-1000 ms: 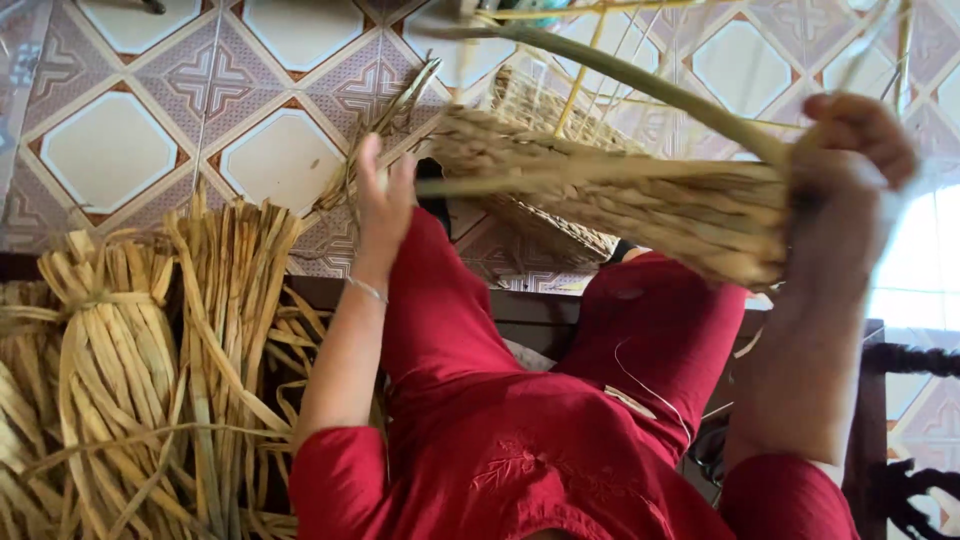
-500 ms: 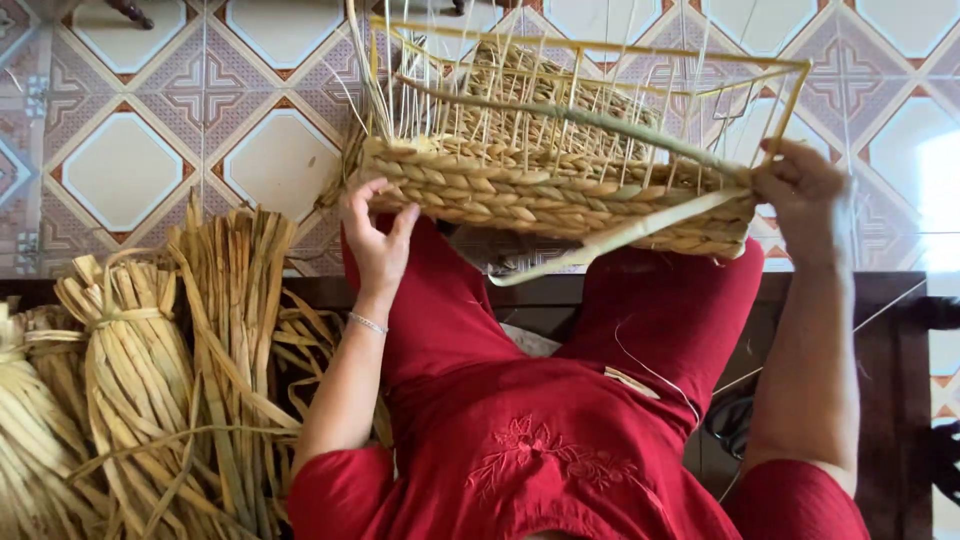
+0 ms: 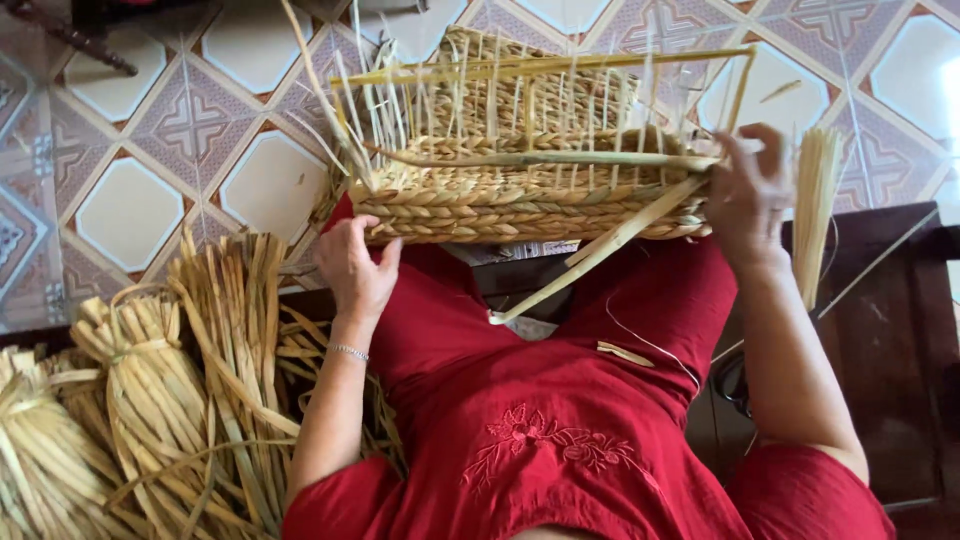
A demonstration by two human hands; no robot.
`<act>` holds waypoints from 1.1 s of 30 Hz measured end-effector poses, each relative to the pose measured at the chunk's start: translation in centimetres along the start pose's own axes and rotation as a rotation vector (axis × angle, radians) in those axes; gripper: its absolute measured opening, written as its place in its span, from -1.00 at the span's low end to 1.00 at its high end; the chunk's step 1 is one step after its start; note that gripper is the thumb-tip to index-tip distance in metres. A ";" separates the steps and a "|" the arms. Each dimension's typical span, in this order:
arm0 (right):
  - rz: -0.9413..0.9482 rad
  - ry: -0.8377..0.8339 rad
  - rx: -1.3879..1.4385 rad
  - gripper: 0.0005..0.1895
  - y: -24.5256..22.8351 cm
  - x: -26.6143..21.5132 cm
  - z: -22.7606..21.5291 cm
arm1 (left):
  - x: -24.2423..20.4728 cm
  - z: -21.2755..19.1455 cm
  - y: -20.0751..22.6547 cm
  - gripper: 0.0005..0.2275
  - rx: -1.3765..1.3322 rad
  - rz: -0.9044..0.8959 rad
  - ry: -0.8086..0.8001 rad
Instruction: The person weaves a basket by hand, threading dried plant stalks through a frame, trimming excess material with shears, and tucking the ends into the weave to build the sides.
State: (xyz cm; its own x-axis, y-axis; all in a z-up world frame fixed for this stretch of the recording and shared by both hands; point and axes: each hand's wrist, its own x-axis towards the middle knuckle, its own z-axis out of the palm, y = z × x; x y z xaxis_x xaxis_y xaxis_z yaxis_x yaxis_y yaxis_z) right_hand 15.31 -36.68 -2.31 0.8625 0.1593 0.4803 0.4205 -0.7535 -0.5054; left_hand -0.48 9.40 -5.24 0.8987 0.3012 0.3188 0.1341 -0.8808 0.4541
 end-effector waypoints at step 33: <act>0.034 -0.309 0.265 -0.82 -1.3 -0.2 -2.1 | 3.2 16.3 24.4 -0.89 -0.915 0.400 -0.344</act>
State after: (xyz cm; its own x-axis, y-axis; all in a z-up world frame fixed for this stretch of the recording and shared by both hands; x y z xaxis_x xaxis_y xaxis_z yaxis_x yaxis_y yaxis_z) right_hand 13.98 -37.07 -0.18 0.9040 0.3517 0.2431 0.4139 -0.5773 -0.7039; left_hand 12.46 -17.08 -6.73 0.8970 -0.1966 0.3958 -0.4353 -0.2387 0.8681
